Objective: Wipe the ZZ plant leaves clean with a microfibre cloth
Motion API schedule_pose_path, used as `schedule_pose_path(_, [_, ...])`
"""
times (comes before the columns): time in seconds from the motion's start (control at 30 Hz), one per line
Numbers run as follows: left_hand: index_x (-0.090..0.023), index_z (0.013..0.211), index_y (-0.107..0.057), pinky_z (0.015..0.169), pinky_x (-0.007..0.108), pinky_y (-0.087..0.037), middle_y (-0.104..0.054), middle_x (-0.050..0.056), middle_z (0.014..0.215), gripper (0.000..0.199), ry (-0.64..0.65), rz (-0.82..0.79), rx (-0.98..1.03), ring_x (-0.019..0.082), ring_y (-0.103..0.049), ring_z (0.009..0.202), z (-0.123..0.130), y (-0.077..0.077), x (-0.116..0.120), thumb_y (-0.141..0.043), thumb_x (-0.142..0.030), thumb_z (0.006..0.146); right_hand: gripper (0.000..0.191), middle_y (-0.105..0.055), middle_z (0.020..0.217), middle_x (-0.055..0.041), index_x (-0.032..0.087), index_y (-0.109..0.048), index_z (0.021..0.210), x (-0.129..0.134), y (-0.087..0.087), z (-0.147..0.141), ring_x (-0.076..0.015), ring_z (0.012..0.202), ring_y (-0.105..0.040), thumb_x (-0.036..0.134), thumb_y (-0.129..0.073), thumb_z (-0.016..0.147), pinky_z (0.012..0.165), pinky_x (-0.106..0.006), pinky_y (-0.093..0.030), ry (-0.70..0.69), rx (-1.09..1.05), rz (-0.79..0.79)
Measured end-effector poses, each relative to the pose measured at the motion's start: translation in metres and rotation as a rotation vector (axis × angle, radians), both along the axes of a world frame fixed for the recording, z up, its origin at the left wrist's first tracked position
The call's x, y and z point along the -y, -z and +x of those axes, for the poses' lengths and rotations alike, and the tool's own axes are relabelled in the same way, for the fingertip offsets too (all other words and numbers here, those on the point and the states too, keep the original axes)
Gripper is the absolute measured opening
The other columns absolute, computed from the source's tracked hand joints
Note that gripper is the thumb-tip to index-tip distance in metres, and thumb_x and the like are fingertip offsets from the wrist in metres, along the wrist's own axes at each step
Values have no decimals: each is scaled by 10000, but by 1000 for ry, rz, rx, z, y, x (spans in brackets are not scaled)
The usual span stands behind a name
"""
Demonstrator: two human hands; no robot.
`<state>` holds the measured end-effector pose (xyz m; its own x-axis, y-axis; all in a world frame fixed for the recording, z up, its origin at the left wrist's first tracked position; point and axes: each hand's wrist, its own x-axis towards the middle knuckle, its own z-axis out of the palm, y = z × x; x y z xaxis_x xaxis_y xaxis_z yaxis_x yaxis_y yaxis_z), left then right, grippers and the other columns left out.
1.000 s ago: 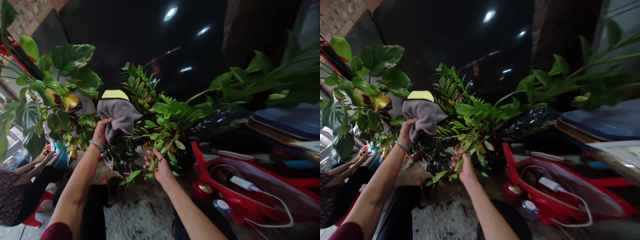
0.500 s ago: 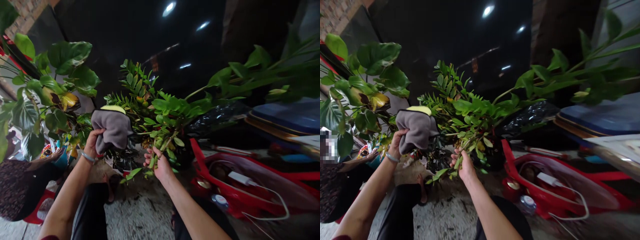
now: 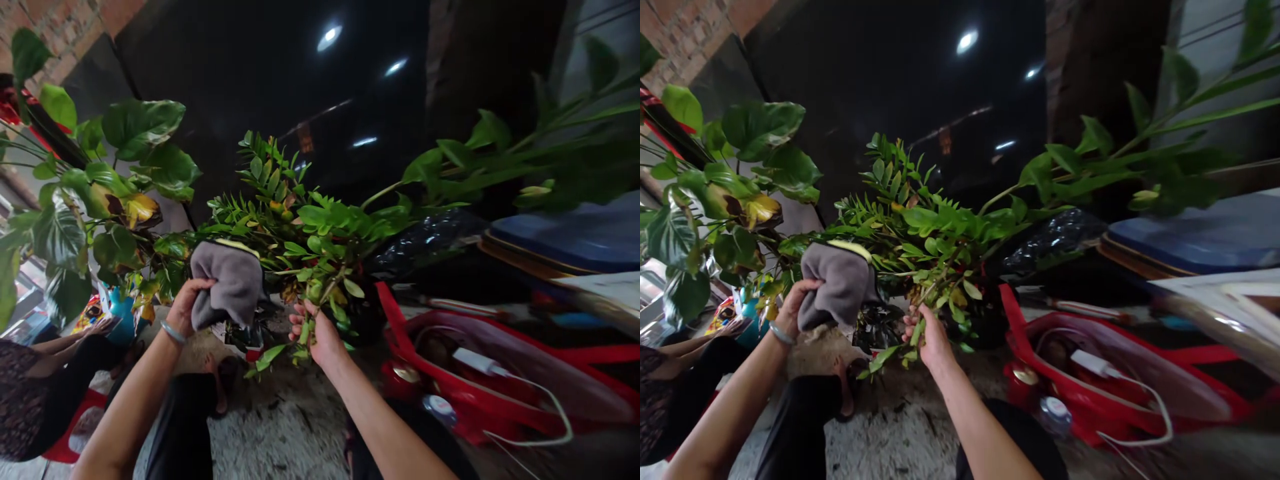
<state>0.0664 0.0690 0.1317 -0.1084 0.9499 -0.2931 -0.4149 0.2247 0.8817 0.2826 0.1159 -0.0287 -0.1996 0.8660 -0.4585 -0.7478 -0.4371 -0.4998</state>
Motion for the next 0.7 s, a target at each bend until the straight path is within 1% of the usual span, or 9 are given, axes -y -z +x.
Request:
schedule_pose_path(0.07, [-139,865,-739,737,318,-624,-782,41,709,217,-62,73,11,234,-765,699,7,-13,-20,-689,-70,666,195,-640,537,20,189,-606,832,0,-1,-4,-118,334,-492,308,-527,964,365,-264,-466,15,-4,11])
schedule_pose_path(0.1, [-135,876,-735,738,318,-625,-781,41,709,233,-79,68,10,231,-764,698,12,-11,-28,-682,-62,661,194,-640,536,19,190,-603,832,0,-2,-6,-119,336,-493,309,-527,964,366,-264,-466,22,-1,13])
schedule_pose_path(0.17, [-121,878,-725,706,315,-624,-774,47,691,258,-81,-27,-19,225,-754,657,20,9,-35,-668,-36,640,189,-636,528,19,195,-596,835,1,-3,-8,-121,334,-487,313,-528,966,362,-261,-458,33,10,8])
schedule_pose_path(0.27, [-112,816,-718,594,311,-604,-750,52,627,255,-23,-246,-169,222,-718,558,26,52,-26,-657,-4,594,156,-630,525,27,202,-594,862,2,-2,-6,-121,330,-481,316,-550,959,351,-252,-447,30,30,-2])
schedule_pose_path(0.33, [-123,769,-715,539,305,-581,-740,41,599,255,2,-268,-294,219,-696,521,26,65,-15,-662,13,560,140,-636,537,29,204,-598,872,1,1,-3,-121,334,-492,320,-576,948,354,-250,-454,18,36,5])
schedule_pose_path(0.43, [-122,810,-739,579,309,-588,-777,52,695,295,11,-87,-323,222,-713,577,30,42,-20,-701,10,548,148,-637,542,29,208,-602,853,0,6,1,-121,334,-500,328,-595,940,356,-253,-462,14,36,4])
schedule_pose_path(0.57, [-120,941,-755,728,313,-602,-802,58,806,364,-35,206,-148,218,-742,703,50,-11,-73,-728,-13,595,154,-647,544,19,203,-608,847,-2,6,-3,-123,343,-507,315,-575,948,360,-256,-463,22,48,7])
schedule_pose_path(0.63, [-120,954,-750,759,305,-592,-783,36,733,389,-140,238,-138,199,-730,684,63,-13,-98,-711,25,595,159,-655,551,14,200,-604,847,-2,5,-6,-122,344,-506,322,-578,945,362,-257,-463,22,55,10])
schedule_pose_path(0.7, [-108,944,-740,747,306,-588,-747,15,642,405,-252,172,-192,183,-708,621,70,3,-108,-689,67,582,162,-655,553,14,199,-599,858,-1,6,-7,-121,344,-505,338,-586,940,363,-255,-462,29,59,12])
